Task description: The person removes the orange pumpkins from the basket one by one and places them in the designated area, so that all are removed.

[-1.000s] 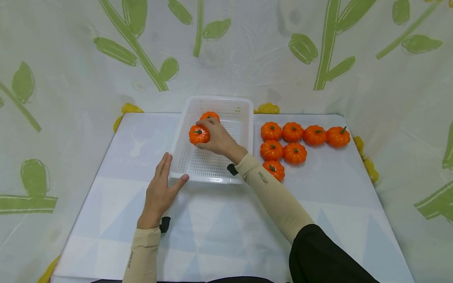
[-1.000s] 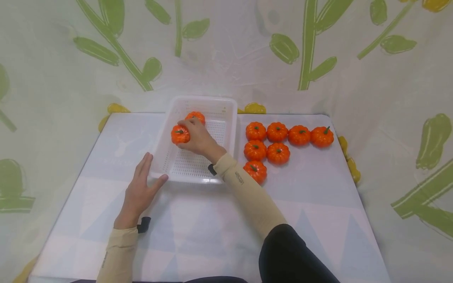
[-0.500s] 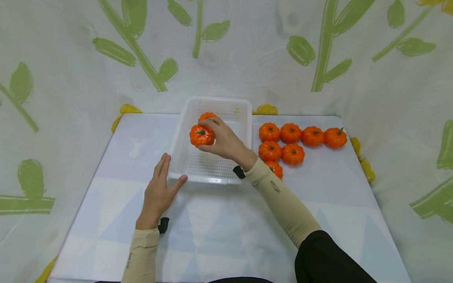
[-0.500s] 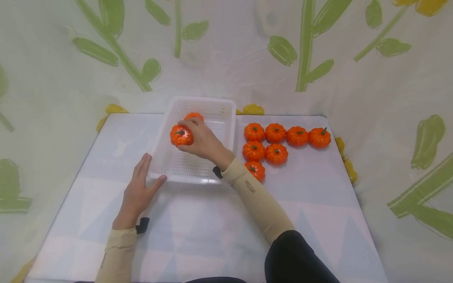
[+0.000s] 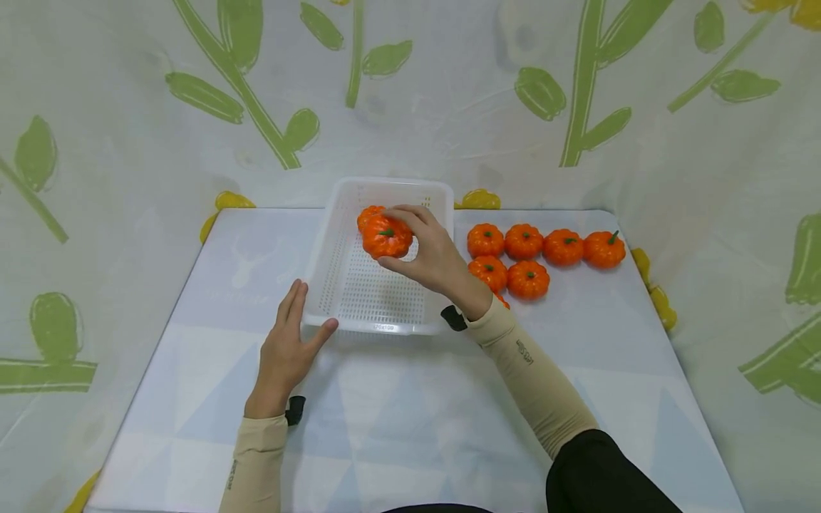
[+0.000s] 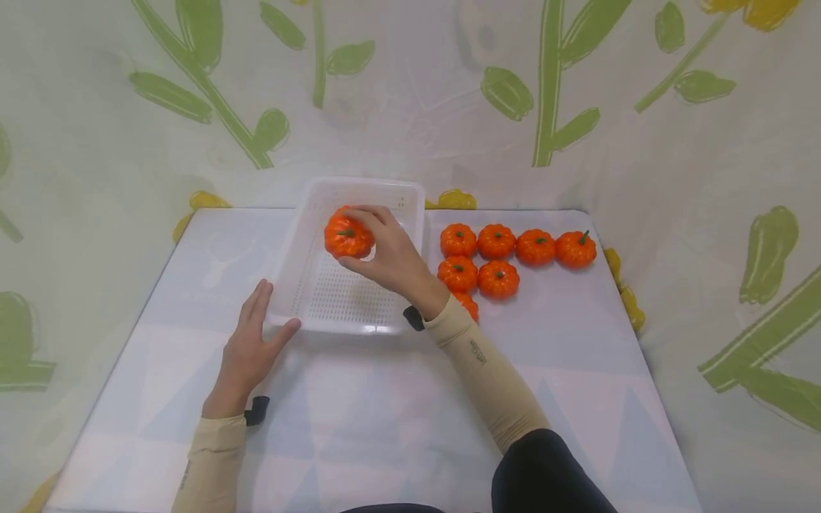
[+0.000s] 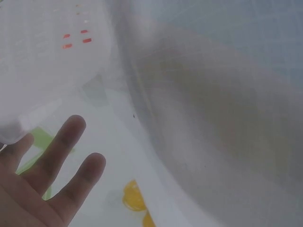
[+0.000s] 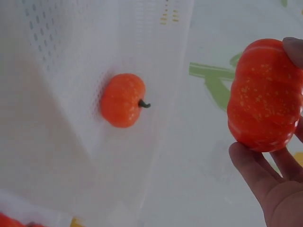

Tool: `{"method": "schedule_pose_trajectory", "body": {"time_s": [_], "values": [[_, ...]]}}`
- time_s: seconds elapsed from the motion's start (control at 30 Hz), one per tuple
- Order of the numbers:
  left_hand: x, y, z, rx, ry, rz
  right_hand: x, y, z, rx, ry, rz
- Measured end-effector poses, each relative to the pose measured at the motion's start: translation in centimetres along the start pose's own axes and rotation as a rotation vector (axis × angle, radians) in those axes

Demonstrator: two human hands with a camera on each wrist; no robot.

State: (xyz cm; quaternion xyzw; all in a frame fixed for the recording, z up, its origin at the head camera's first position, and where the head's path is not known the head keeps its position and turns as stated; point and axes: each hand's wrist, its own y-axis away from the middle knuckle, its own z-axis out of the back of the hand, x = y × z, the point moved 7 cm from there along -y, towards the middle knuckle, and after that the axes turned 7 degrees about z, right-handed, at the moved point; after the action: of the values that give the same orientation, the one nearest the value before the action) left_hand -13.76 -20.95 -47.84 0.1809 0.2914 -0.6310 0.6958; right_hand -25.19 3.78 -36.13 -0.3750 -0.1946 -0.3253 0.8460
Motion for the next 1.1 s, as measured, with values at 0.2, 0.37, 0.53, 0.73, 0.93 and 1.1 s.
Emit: {"method": "schedule_pose_trajectory", "body": {"time_s": [0.2, 0.37, 0.53, 0.73, 0.93, 1.1], "values": [[0.0, 0.1, 0.1, 0.001, 0.008, 0.002, -0.7, 1.3, 1.5, -0.060, -0.003, 0.000], [-0.1, 0.1, 0.1, 0.003, 0.013, -0.001, -1.5, 2.6, 3.0, -0.142, -0.032, -0.015], [-0.1, 0.0, 0.2, -0.005, 0.012, -0.004, -2.3, 4.2, 4.0, -0.183, -0.023, -0.039], [-0.1, -0.1, 0.1, -0.004, 0.015, 0.001, -3.5, 6.4, 4.9, -0.181, 0.031, -0.116], [0.0, 0.0, 0.0, -0.003, 0.011, -0.001, -4.9, 8.8, 6.1, -0.206, 0.083, -0.156], [0.0, -0.1, 0.0, 0.000, 0.005, -0.004, -5.9, 11.0, 7.0, -0.227, 0.120, -0.188]]}}
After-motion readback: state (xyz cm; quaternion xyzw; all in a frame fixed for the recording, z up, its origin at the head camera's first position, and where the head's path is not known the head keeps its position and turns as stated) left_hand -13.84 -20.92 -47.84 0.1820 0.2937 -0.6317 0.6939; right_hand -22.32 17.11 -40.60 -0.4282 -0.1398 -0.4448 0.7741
